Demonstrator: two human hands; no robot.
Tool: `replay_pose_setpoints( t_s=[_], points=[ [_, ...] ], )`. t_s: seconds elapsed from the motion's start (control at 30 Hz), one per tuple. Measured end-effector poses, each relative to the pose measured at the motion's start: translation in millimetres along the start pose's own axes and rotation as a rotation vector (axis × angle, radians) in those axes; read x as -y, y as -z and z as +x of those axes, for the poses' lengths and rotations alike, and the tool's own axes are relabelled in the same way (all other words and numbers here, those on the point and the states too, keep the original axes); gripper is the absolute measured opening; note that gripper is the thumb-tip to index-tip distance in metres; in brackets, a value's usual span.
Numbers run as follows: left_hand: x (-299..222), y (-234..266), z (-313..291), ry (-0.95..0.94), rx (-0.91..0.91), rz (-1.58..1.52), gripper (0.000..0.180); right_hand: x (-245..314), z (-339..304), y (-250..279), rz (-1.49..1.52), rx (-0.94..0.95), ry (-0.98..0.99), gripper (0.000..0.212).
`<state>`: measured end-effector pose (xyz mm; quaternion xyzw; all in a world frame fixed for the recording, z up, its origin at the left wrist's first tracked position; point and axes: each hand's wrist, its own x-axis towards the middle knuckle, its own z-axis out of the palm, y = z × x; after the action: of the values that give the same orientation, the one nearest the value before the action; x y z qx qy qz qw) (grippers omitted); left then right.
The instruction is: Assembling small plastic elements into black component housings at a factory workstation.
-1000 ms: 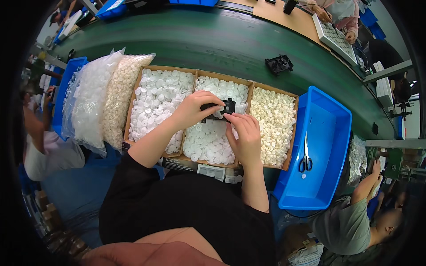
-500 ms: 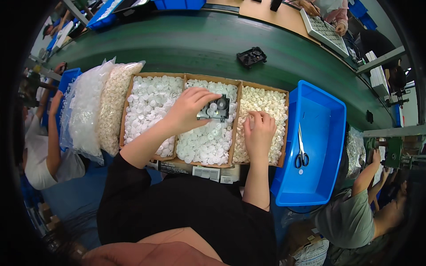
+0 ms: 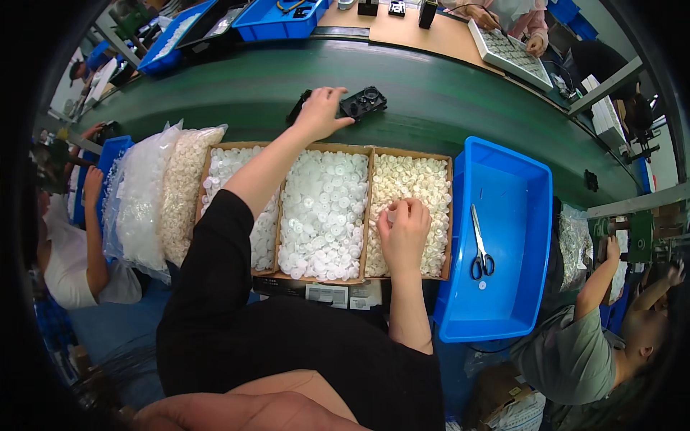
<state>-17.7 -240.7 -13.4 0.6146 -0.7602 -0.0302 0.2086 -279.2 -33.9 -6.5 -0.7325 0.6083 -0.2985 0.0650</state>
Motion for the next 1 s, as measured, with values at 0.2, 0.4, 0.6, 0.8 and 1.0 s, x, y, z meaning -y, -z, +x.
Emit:
replay_pose_setpoints(
  t_s=[0.2,0.4,0.6,0.8,1.0],
  points=[
    [-6,-31,18,0.168,0.075,0.052,0.093,1,-1,2,-0.009,-0.029,0.052,0.016],
    [-26,46,-21,-0.007,-0.009,-0.27,0.096,-1,-1,7,0.081,-0.1,0.029,0.016],
    [-39,114,-135,-0.168,0.246,-0.495,0.099,22,2,15,0.285,-0.091,0.041,0.022],
    [-18,84,-179,-0.189,0.208,-0.375,0.086,50,7,4,0.357,-0.018,0.215,0.035],
    [-16,75,-185,-0.208,0.098,-0.381,0.081,62,15,-14,0.338,0.035,0.202,0.031]
  ],
)
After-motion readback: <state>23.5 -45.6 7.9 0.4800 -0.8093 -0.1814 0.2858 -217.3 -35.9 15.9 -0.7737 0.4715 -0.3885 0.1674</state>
